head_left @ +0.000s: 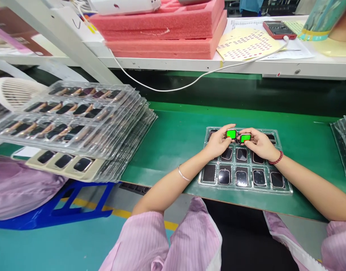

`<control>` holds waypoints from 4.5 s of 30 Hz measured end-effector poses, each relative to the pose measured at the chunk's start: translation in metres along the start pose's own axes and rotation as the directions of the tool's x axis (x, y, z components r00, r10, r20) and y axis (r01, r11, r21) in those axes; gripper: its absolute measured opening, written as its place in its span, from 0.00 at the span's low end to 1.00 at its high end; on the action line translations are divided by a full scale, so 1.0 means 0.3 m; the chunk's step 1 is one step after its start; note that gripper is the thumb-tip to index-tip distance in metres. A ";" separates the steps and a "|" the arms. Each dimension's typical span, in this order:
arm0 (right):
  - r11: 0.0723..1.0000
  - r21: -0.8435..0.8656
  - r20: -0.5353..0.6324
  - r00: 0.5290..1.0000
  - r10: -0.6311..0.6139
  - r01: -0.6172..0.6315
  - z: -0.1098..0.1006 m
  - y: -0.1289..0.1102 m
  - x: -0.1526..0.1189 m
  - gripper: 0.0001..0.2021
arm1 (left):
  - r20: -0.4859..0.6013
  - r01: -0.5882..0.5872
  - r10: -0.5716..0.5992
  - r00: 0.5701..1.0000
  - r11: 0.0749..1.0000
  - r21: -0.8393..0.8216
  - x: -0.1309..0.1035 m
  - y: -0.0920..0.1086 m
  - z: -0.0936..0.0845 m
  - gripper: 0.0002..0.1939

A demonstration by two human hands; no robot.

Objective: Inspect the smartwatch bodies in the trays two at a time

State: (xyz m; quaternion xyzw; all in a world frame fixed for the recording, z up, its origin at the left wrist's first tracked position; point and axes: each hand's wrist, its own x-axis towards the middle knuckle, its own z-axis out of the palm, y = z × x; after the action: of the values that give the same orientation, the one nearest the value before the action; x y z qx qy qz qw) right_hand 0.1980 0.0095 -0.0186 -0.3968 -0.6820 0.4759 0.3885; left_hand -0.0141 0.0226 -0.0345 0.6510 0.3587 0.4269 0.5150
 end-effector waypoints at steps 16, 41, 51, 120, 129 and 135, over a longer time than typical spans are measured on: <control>1.000 -0.026 0.019 1.000 -0.007 0.007 -0.002 0.007 0.004 0.19 | -0.024 0.023 -0.024 0.999 0.998 -0.055 0.003 -0.006 0.007 0.34; 0.998 -0.024 0.029 0.998 -0.054 0.055 -0.003 0.002 0.006 0.20 | -0.050 -0.027 0.030 0.998 0.997 0.074 0.000 -0.004 0.001 0.28; 1.000 -0.009 0.044 0.999 -0.030 0.030 -0.009 0.005 0.005 0.28 | 0.005 0.038 -0.038 0.999 0.996 -0.080 -0.001 0.024 0.002 0.36; 0.998 -0.050 0.002 0.999 -0.042 0.042 -0.001 -0.015 -0.008 0.14 | 0.085 0.052 -0.040 0.996 0.989 -0.139 -0.002 0.016 0.005 0.27; 0.999 -0.021 -0.007 0.999 -0.036 0.036 -0.004 -0.014 -0.005 0.15 | 0.097 0.048 -0.035 0.995 0.989 -0.140 -0.003 0.024 0.004 0.27; 0.998 -0.045 -0.010 0.999 -0.036 0.035 -0.001 -0.016 -0.008 0.13 | 0.085 0.046 -0.034 0.996 0.990 -0.135 -0.001 0.019 0.005 0.27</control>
State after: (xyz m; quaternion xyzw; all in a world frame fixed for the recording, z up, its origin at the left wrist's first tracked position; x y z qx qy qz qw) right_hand 0.1983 0.0064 -0.0142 -0.3957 -0.6975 0.4514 0.3914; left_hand -0.0128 0.0207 -0.0290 0.6237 0.3200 0.4131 0.5814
